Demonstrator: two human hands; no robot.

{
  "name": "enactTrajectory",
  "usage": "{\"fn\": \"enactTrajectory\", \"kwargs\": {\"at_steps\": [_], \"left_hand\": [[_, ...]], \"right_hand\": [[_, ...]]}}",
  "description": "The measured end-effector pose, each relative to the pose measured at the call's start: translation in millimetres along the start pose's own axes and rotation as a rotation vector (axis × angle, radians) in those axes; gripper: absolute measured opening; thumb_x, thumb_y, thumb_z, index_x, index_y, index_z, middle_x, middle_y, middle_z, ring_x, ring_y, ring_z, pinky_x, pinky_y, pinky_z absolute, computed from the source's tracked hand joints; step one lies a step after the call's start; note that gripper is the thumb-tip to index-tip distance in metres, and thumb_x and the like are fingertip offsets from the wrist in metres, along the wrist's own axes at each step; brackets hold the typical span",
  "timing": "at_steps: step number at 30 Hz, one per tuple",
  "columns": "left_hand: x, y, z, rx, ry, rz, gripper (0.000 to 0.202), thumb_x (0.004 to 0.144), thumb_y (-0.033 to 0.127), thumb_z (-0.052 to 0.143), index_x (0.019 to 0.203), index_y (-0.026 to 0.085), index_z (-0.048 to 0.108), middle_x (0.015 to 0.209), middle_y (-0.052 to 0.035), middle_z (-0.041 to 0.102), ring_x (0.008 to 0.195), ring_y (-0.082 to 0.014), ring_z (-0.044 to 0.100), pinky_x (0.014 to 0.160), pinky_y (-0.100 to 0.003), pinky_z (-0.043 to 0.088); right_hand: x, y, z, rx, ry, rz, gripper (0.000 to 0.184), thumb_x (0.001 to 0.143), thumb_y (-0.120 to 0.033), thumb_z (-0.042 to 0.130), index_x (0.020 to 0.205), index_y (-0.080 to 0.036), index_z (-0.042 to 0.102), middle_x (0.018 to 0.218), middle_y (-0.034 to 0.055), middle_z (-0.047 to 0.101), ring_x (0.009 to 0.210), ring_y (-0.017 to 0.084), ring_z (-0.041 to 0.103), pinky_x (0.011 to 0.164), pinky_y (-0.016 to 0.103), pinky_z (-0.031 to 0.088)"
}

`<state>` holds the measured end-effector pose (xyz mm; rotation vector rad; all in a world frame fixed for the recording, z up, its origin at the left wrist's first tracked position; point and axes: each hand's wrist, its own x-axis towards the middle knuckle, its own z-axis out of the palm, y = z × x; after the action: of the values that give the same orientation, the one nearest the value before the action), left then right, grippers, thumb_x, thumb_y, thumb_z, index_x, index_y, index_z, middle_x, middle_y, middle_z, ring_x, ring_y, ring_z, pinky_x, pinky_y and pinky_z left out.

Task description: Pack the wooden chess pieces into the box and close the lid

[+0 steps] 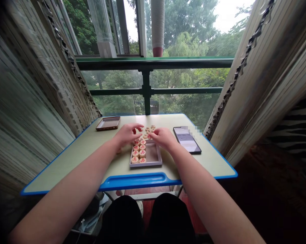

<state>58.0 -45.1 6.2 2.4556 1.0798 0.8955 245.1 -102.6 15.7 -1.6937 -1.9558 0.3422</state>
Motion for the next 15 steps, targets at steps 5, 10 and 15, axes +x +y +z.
{"fn": "enactTrajectory", "kwargs": {"at_steps": [5,10,15], "left_hand": [[1.3,-18.6,-0.4,0.127,0.067,-0.109,0.025,0.071,0.027,0.053,0.088,0.017,0.069,0.084,-0.0038,0.069,0.067,-0.0142,0.056,0.067,-0.026,0.044],[0.3,-16.1,2.7,0.124,0.027,-0.109,0.023,0.073,0.029,0.051,0.082,0.018,0.069,0.078,-0.0034,0.069,0.068,-0.0151,0.057,0.065,-0.026,0.042],[-0.8,-9.4,2.3,0.149,-0.002,-0.088,0.025,0.075,0.031,0.048,0.08,0.018,0.069,0.077,-0.0036,0.069,0.068,-0.0156,0.057,0.065,-0.026,0.041]], "right_hand": [[-6.3,1.3,-8.5,-0.108,-0.128,-0.06,0.029,0.071,-0.034,0.046,0.058,-0.015,0.064,0.053,0.0015,0.055,0.053,0.012,0.043,0.048,0.025,0.026],[-9.7,0.6,-9.4,-0.191,-0.231,-0.14,0.023,0.067,-0.032,0.052,0.056,-0.016,0.063,0.058,0.0039,0.06,0.059,0.014,0.049,0.052,0.024,0.031],[-8.4,0.5,-10.0,-0.226,-0.247,-0.181,0.023,0.069,-0.031,0.053,0.055,-0.016,0.063,0.064,0.0056,0.063,0.069,0.017,0.053,0.056,0.024,0.034]]}}
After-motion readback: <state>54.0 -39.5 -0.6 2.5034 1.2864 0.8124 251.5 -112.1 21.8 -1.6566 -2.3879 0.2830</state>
